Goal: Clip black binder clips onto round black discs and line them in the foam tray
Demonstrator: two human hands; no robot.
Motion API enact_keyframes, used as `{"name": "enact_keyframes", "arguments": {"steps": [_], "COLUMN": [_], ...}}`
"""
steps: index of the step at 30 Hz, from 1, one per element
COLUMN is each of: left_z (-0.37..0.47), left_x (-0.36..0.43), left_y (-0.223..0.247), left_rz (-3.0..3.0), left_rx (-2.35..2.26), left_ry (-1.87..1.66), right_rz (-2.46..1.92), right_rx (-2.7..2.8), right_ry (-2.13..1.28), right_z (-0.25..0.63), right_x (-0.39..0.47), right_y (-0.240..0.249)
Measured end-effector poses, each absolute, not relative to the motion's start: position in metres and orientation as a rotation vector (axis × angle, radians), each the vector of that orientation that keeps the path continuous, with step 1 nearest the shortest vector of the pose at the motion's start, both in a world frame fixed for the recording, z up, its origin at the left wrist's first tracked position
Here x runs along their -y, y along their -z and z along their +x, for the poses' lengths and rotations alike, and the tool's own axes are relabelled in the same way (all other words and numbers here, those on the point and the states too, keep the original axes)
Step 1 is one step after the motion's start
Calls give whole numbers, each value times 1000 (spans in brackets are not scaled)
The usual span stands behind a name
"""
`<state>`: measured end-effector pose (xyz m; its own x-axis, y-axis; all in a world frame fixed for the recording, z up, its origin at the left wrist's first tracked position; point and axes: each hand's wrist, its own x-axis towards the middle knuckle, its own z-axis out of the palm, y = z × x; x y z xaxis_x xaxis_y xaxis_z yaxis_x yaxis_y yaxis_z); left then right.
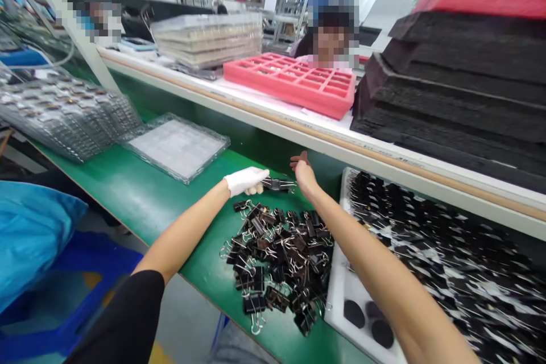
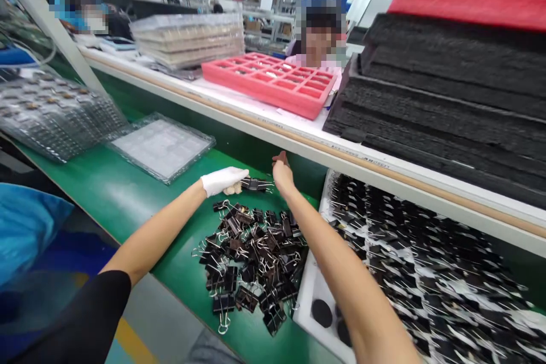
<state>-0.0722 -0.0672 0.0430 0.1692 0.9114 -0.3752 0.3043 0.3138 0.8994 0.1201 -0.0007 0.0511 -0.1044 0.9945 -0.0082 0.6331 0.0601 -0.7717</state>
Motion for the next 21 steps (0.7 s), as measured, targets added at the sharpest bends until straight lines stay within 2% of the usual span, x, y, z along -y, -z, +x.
{"name": "enact_keyframes", "arguments": {"steps": [3,6,9,15,19,21], "left_z": [-73,-62,-42,8,41,51], "left_x": [76,91,108,134,141,141], "left_y": [-69,-95,-121,-169,-173,-168], "left_rz": [1050,1062,1316,2024,2073,2053], "left_rx": [-1194,-1034,-1098,-1244,-1243,-1236], "left_ry": [-619,-483,-477,-491,-432,-410], "right_rz": [-1196,-828,-931,-1099,-1167,-1236], "right_rx": [1918,2086,1962,1667,1706,1782], "right_ry": [-1035,-983,-956,-1177,-1155,-1027], "right_z": [149,183,211,258,295,319], "right_x": [27,64,97,138,155,167], "right_y": [-81,-95,-102,-116,-126,-128]}}
